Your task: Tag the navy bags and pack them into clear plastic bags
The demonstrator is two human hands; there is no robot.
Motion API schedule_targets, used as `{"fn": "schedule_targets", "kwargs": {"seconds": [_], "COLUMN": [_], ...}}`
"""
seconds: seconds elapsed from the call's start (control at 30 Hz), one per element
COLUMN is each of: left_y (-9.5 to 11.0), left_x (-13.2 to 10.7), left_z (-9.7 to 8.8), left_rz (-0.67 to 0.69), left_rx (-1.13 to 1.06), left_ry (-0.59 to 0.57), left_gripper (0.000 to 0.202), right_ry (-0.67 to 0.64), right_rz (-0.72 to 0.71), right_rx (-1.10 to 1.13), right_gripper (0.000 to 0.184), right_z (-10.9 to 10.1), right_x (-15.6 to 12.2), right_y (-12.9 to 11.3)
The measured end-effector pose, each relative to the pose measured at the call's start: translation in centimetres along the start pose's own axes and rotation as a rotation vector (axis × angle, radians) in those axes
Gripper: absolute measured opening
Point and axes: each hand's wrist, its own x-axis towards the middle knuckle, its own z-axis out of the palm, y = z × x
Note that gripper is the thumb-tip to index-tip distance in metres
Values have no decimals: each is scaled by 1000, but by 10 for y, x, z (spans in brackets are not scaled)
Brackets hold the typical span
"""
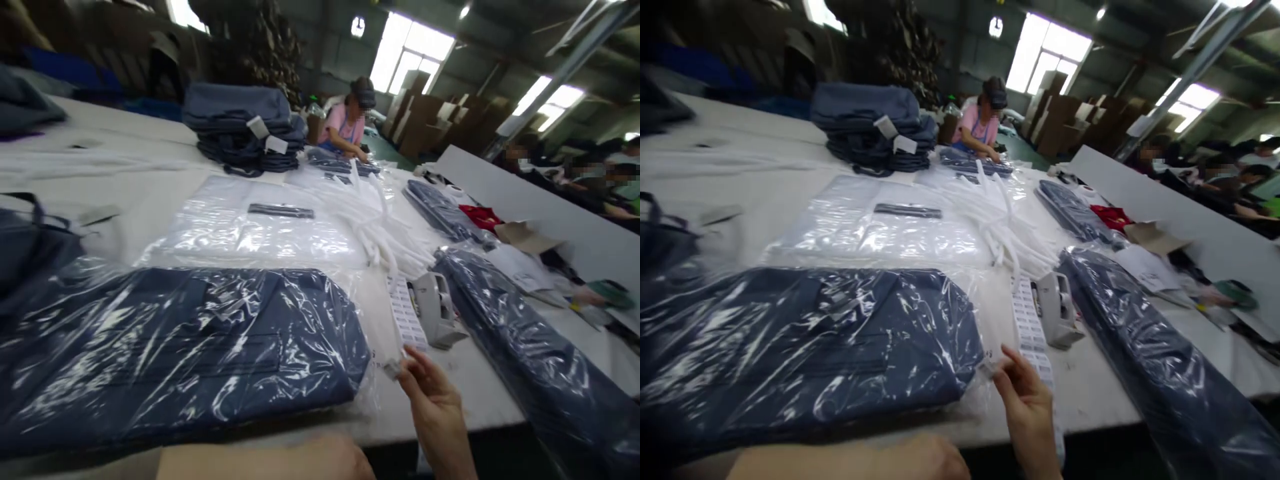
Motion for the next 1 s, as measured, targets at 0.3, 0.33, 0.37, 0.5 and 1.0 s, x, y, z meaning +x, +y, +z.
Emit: {"fn": "schedule_targets", "kwargs": {"seconds": [0.3, 0.33, 0.37, 0.5, 1.0], "left_y": [26, 20, 13, -15, -66], "left_x": [-185, -195, -203, -220, -243], "left_z": [-150, -163, -175, -207, -212], "left_rz": [-222, -244, -262, -321, -392], "left_rx": [832, 883, 925, 1036, 1026], "left_ry": [739, 783, 806, 723, 578], "left_gripper": [26, 26, 27, 28, 72], "right_ry": [-718, -744, -759, -838, -895], "right_rz": [262, 267, 278, 378, 555], "right_rx": [243, 242, 242, 210, -152], "right_gripper": [53, 51, 51, 53, 35], "right_z": [209, 229, 247, 293, 338], "right_x": [79, 85, 91, 102, 74], "right_y": [-45, -46, -46, -37, 11]}}
